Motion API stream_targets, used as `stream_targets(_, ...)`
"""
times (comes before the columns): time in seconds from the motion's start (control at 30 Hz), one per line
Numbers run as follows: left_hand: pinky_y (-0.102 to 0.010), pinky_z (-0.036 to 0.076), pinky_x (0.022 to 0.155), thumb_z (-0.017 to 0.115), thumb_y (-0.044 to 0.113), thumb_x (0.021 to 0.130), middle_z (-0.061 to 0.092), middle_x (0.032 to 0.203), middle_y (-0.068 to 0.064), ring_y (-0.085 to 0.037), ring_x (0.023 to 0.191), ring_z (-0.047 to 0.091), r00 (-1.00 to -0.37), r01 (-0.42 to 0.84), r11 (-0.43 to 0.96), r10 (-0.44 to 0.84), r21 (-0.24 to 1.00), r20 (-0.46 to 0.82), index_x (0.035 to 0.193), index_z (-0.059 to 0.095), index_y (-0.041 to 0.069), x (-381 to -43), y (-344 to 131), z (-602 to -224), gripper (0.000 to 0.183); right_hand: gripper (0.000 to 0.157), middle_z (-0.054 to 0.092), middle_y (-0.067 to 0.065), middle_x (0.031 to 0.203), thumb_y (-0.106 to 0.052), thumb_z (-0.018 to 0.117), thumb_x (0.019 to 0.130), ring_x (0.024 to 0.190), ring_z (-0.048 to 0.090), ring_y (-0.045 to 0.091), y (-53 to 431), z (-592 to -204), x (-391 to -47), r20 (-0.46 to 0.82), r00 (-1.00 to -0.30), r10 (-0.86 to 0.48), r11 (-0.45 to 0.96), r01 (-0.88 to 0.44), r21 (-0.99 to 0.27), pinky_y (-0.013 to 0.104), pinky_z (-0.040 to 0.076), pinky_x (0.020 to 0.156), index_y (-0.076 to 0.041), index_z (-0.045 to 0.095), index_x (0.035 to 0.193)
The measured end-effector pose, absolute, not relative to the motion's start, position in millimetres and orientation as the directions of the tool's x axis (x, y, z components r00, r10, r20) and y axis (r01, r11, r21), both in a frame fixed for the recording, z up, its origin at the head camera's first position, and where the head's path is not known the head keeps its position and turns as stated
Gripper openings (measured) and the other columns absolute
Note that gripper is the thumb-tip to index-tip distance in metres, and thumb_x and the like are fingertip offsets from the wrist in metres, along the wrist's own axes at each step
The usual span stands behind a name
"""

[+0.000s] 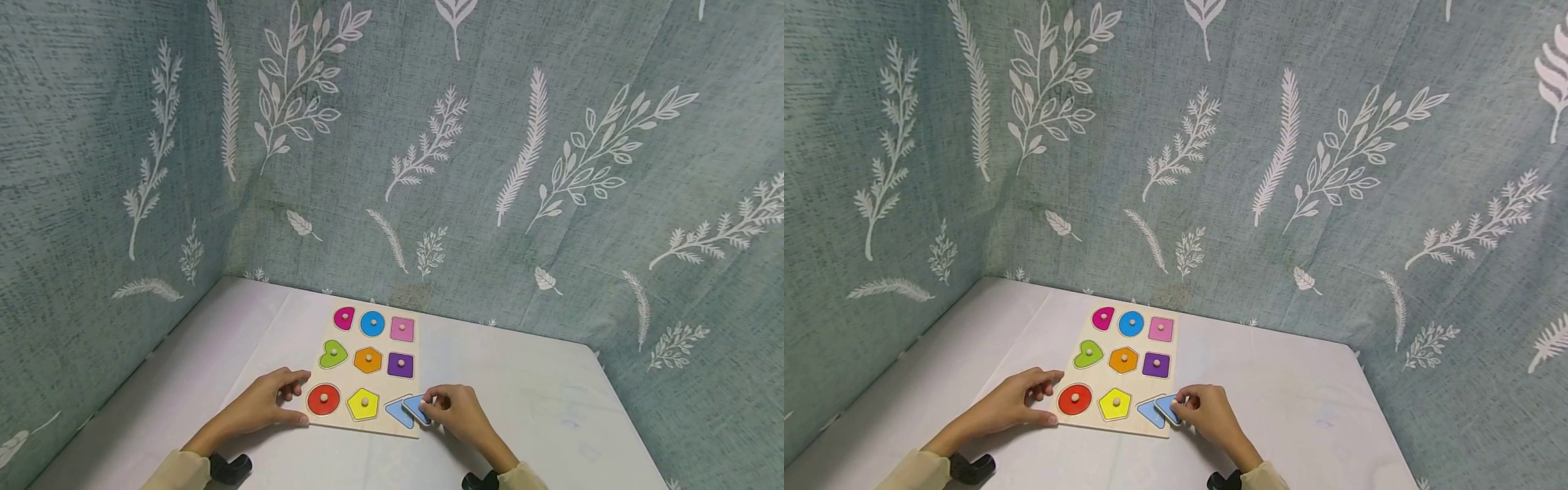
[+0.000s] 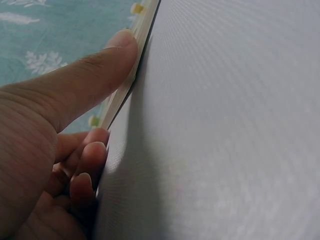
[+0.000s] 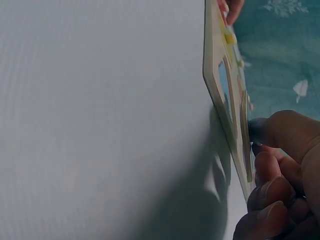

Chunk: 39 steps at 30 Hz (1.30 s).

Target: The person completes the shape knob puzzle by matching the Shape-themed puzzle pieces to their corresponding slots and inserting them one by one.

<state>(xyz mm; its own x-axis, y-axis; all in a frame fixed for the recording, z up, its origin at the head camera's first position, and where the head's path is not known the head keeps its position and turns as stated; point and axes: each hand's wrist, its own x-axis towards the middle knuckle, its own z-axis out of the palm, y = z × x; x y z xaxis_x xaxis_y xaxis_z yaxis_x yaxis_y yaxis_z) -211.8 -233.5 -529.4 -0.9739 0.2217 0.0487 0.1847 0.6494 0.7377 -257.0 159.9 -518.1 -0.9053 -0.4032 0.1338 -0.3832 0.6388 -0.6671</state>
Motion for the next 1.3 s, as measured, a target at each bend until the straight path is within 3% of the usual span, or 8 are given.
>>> stream_targets(0.77,-0.024,0.044,0.074,0.099,0.033,0.064,0.054,0.092,0.004,-0.015,0.087,0.050,-0.971,0.194,0.633,0.233,0.750,0.055,0.135,0.063,-0.001,-212,-234,-530,0.087,0.011,0.050,-0.011,0.060,-0.022,0.080,0.089,0.057,0.044,0.003,131,-523,-254,0.072,-0.899,-0.431,0.642,-0.362,-0.676,0.020,0.033,0.050,-0.017,0.072,0.084)
stream_targets(1.3,-0.025,0.043,0.074,0.098,0.032,0.065,0.054,0.092,0.003,-0.014,0.087,0.050,-0.966,0.214,0.623,0.249,0.752,0.069,0.135,0.062,-0.002,-211,-235,-528,0.086,0.007,0.053,-0.012,0.063,-0.022,0.078,0.092,0.060,0.047,0.002,131,-523,-257,0.066,-0.875,-0.480,0.629,-0.396,-0.669,0.019,0.036,0.053,-0.017,0.075,0.088)
